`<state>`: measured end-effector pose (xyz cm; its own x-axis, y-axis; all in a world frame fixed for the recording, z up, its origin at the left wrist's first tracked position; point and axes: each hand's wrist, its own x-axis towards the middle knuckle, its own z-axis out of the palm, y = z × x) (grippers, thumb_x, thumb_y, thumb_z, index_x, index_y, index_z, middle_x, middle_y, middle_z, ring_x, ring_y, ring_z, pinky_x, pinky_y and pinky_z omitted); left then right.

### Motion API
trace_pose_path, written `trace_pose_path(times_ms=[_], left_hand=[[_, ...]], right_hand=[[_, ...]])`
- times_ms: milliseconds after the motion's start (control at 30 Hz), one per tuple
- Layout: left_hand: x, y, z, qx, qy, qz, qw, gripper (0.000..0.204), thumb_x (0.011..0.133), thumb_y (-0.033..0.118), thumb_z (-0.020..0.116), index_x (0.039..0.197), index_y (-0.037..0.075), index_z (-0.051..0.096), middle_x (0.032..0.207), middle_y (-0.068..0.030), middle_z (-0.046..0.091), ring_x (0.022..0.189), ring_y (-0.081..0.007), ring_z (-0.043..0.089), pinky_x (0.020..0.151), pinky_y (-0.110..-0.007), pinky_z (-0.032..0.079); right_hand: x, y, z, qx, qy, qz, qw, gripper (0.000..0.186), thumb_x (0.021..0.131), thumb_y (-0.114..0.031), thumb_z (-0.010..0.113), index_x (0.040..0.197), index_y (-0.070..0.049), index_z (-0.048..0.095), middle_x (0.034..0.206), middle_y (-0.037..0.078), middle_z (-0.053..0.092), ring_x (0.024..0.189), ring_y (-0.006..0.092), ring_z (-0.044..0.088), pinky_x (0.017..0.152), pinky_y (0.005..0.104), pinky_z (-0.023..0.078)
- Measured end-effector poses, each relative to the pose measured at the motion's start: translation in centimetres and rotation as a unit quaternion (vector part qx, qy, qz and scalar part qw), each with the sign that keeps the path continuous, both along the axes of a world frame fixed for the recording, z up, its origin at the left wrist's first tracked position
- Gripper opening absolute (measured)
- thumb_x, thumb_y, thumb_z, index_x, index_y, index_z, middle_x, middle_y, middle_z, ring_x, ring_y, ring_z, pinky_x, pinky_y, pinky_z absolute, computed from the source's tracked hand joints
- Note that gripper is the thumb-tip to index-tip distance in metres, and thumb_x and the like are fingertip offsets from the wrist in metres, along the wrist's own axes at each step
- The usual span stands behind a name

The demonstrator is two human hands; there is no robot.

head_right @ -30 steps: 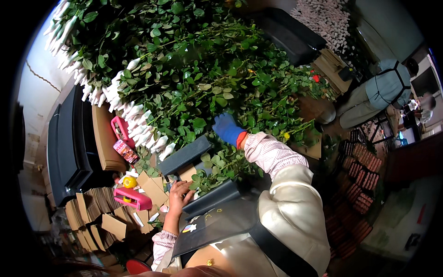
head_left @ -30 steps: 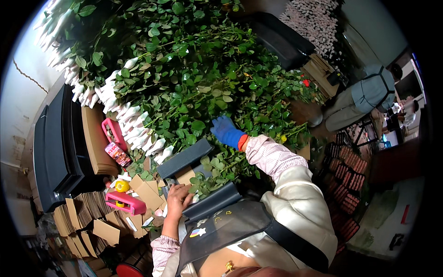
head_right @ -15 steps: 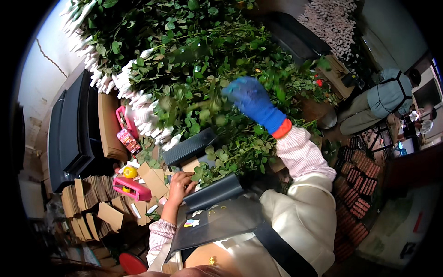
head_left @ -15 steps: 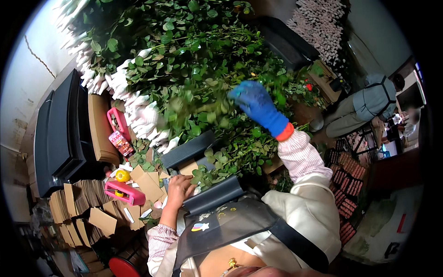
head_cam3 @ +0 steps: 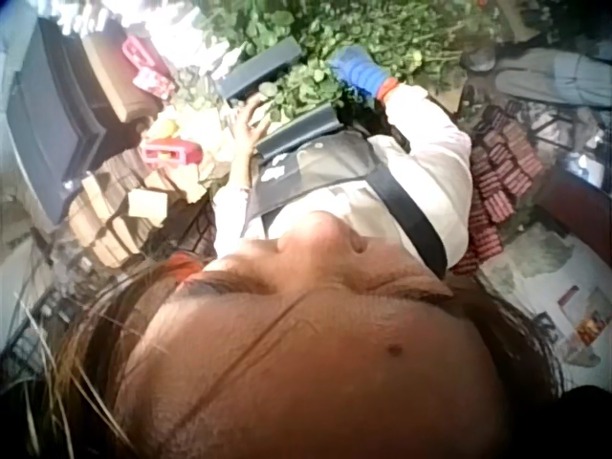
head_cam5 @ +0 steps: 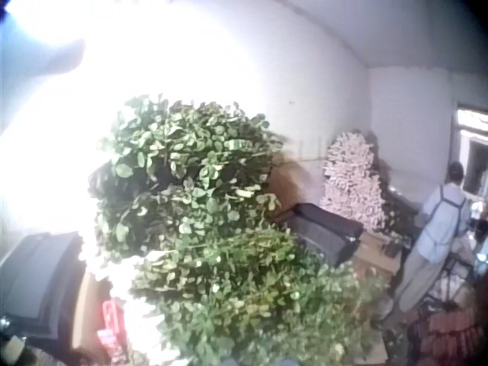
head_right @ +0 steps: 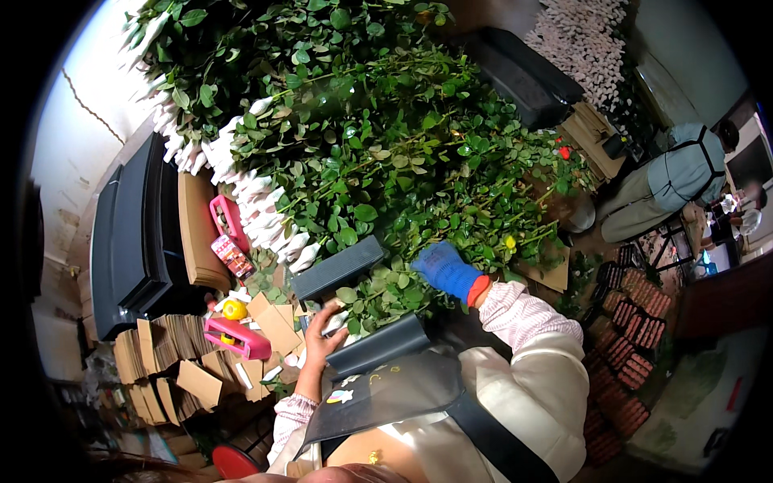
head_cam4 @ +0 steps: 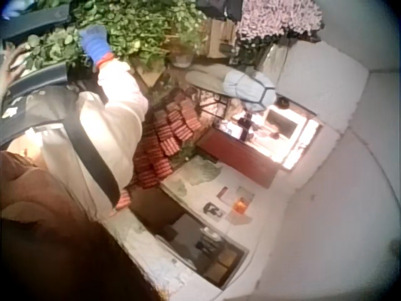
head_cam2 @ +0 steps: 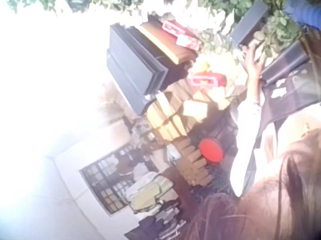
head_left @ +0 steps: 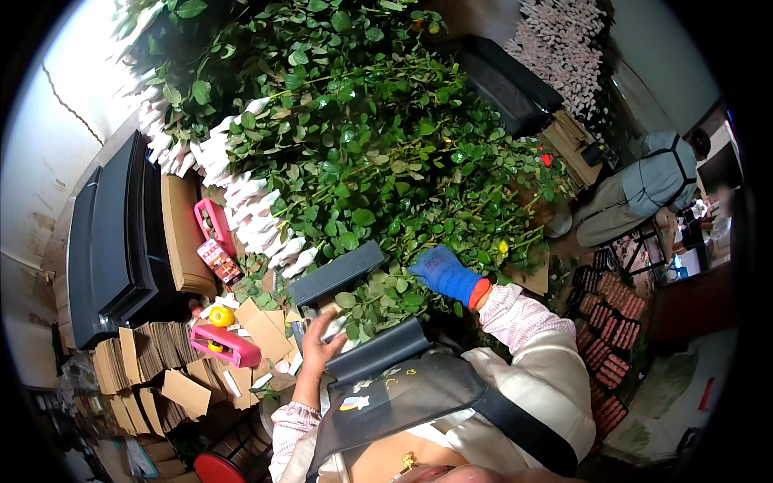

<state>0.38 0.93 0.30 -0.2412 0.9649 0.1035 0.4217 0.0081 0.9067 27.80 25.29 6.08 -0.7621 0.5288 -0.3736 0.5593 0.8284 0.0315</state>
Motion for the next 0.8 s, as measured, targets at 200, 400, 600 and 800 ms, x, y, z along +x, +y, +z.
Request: trace_pose_path(times_ms=[200,400,600,800], left_hand=[[0.4,0.2,1.2,0.027,0.084,0.008,0.996,0.062,0.073,0.004,0.084,0.131,0.01,0.065,0.121,-0.0149,0.066,0.111,-0.0322,0.064,0.095,-0.039,0.051],[0.8,0.2,2.0,-0.004,0.023,0.014,1.0,0.054,0.078,0.003,0.082,0.129,0.012,0.067,0.124,-0.0124,0.063,0.11,-0.0249,0.065,0.092,-0.034,0.056],[0.8,-0.3,1.8,-0.022,0.06,0.01,0.998,0.047,0.079,0.008,0.081,0.124,0.01,0.067,0.122,-0.0098,0.064,0.103,-0.0238,0.066,0.085,-0.033,0.057],[1.0,-0.1,2.6,-0.047,0.031,0.006,0.998,0.047,0.084,0.007,0.077,0.128,0.008,0.064,0.128,-0.0108,0.06,0.104,-0.0246,0.065,0.087,-0.034,0.056]], right_hand=[[-2.4,3.5,2.9,0.014,-0.113,0.049,0.992,0.02,0.086,-0.024,0.067,0.104,-0.022,0.075,0.099,0.005,0.074,0.092,0.0258,0.072,0.072,0.044,0.054],[-3.4,3.5,2.7,0.024,-0.059,0.17,0.983,0.016,0.075,-0.019,0.07,0.085,-0.011,0.079,0.082,0.011,0.075,0.077,0.0281,0.073,0.055,0.0459,0.052],[-4.0,3.0,2.0,-0.043,-0.098,0.213,0.971,0.02,0.068,-0.023,0.075,0.084,-0.01,0.078,0.083,0.012,0.075,0.077,0.0328,0.072,0.063,0.0451,0.056],[-8.5,7.6,11.1,-0.066,0.004,0.006,0.998,0.036,0.088,-0.038,0.062,0.115,-0.015,0.067,0.095,0.012,0.072,0.091,0.031,0.071,0.076,0.0465,0.056]])
